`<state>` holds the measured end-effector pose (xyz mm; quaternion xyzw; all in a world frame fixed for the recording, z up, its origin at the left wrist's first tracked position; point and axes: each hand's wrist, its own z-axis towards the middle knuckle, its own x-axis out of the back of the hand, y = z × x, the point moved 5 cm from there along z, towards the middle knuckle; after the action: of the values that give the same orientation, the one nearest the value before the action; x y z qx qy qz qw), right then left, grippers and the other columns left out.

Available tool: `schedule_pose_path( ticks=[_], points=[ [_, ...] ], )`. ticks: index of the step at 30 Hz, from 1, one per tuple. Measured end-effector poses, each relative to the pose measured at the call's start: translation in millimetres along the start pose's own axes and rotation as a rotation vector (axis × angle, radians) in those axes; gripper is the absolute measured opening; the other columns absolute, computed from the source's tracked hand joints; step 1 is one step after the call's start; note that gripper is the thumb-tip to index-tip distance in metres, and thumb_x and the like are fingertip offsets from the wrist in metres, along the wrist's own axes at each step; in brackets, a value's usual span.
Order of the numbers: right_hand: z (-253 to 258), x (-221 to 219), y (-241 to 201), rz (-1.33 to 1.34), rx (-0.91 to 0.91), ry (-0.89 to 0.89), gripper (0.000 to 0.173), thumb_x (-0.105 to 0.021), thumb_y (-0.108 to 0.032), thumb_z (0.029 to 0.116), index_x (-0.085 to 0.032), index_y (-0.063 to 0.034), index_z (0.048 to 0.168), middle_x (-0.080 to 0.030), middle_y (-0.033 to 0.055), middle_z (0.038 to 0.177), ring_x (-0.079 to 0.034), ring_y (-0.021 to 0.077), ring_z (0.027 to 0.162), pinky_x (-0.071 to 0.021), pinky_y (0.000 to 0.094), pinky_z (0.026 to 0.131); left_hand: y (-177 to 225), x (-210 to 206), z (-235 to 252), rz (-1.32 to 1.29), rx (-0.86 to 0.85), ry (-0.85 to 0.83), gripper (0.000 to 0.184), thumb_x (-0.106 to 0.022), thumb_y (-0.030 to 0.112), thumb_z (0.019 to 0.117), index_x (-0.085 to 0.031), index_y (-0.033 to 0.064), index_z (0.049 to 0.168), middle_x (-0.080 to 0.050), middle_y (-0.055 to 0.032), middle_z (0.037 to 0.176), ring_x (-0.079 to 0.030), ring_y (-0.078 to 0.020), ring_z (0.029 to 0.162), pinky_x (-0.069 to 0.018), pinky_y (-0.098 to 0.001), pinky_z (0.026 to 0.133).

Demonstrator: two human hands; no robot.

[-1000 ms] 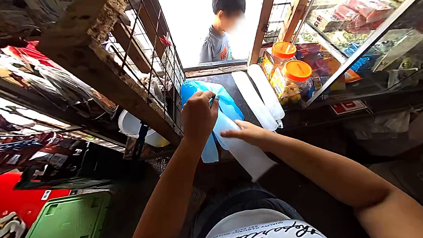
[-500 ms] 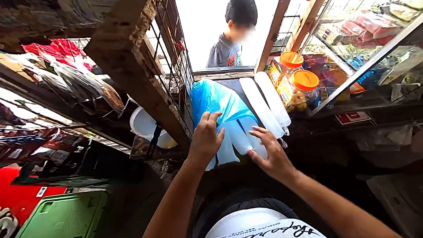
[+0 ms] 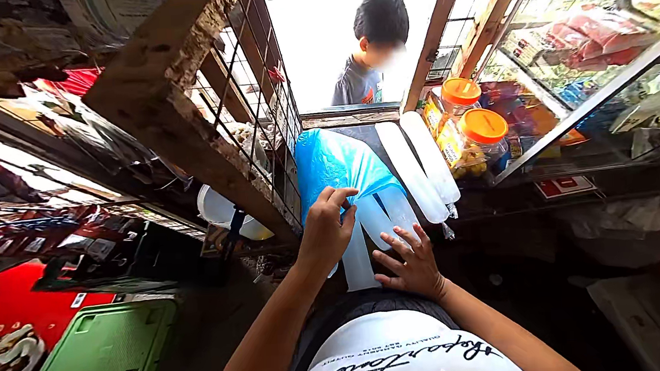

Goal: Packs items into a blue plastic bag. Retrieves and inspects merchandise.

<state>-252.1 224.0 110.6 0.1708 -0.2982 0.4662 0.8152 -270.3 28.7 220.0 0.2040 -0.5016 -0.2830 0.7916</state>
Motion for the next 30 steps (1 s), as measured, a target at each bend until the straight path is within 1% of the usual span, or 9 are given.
schedule_pose_path(
  ticks=[3,5,7,9,12,17,20,24,30],
  points=[
    [-1,9,19,0.076,-0.146,-0.021,0.056,-0.037,-0.066,0.1021,-0.051,-0.0266,0.14,-0.051,0.0066,0.149,-0.04,0.0239,0.146,-0.0253,0.0421,0.122,-1,4,-13,0.2,0.127,-0.127,0.039,-0.071,0.014,0.0938,-0.065,-0.0062,0.127,-0.065,-0.0268,0.113,-0.071,-0.0373,0.093,-0.06,-0.0476,0.082],
    [-4,7,28,0.089,-0.236,-0.017,0.059,-0.035,-0.065,0.1026,-0.052,-0.0228,0.139,-0.053,0.0123,0.145,-0.044,0.0285,0.142,-0.0354,0.0416,0.116,-5,9,-19,0.306,0.238,-0.26,0.033,-0.071,0.016,0.0954,-0.068,-0.0097,0.116,-0.065,-0.0292,0.11,-0.068,-0.0428,0.101,-0.0566,-0.0522,0.09],
    [-1,3,32,0.094,-0.243,-0.02,0.054,-0.033,-0.059,0.106,-0.052,-0.021,0.139,-0.052,0.0125,0.145,-0.042,0.0285,0.142,-0.0336,0.0405,0.117,-7,10,-27,0.3,0.207,-0.301,0.028,-0.07,0.02,0.0959,-0.071,-0.0081,0.1,-0.069,-0.0262,0.094,-0.069,-0.0438,0.094,-0.0541,-0.0579,0.085],
    [8,-1,35,0.082,-0.174,0.034,0.044,-0.033,-0.051,0.109,-0.052,-0.0231,0.137,-0.052,0.0067,0.145,-0.039,0.0237,0.145,-0.0241,0.0412,0.122,-8,5,-32,0.156,0.152,-0.295,0.029,-0.066,0.024,0.0968,-0.07,-0.0044,0.101,-0.07,-0.0207,0.089,-0.07,-0.0391,0.088,-0.055,-0.0575,0.08],
    [21,-10,44,0.069,-0.092,0.11,0.045,-0.029,-0.053,0.1093,-0.055,-0.0248,0.133,-0.055,0.0016,0.142,-0.04,0.019,0.144,-0.017,0.0432,0.124,-14,-16,-40,0.111,-0.05,-0.226,0.053,-0.081,0.032,0.081,-0.066,-0.0057,0.116,-0.071,-0.0213,0.104,-0.071,-0.0372,0.096,-0.0585,-0.0528,0.083],
    [26,-13,48,0.059,-0.046,0.014,0.056,-0.03,-0.063,0.1052,-0.056,-0.0212,0.132,-0.06,0.007,0.135,-0.051,0.022,0.134,-0.0272,0.0428,0.119,-19,-24,-48,0.377,-0.259,-0.169,0.098,-0.09,0.051,0.0554,-0.06,-0.0026,0.132,-0.068,-0.0194,0.107,-0.069,-0.0356,0.094,-0.0558,-0.047,0.074],
    [23,-10,50,0.049,-0.001,-0.035,0.046,-0.045,-0.058,0.1039,-0.061,-0.022,0.127,-0.062,0.0066,0.133,-0.054,0.0222,0.129,-0.0337,0.0405,0.114,-11,-29,-44,0.426,-0.254,-0.117,0.085,-0.091,0.043,0.0551,-0.065,0.0006,0.125,-0.068,-0.0152,0.098,-0.069,-0.0316,0.085,-0.0544,-0.0434,0.066],
    [25,-9,57,0.042,-0.052,-0.045,0.038,-0.054,-0.051,0.103,-0.067,-0.0205,0.123,-0.067,0.0046,0.127,-0.057,0.0214,0.126,-0.0345,0.0408,0.114,-8,-36,-31,0.433,-0.272,-0.051,0.058,-0.085,0.028,0.0706,-0.069,0.0002,0.119,-0.068,-0.0151,0.093,-0.069,-0.0313,0.08,-0.054,-0.0426,0.064],
    [44,-23,53,0.011,-0.15,-0.053,0.036,-0.054,-0.049,0.1029,-0.069,-0.0203,0.12,-0.069,0.0036,0.127,-0.06,0.0198,0.121,-0.0349,0.0439,0.112,-24,-33,-9,0.357,-0.094,0.016,0.06,-0.086,0.015,0.0681,-0.068,-0.0018,0.123,-0.069,-0.0203,0.097,-0.07,-0.0379,0.083,-0.0556,-0.0502,0.068]
  ],
)
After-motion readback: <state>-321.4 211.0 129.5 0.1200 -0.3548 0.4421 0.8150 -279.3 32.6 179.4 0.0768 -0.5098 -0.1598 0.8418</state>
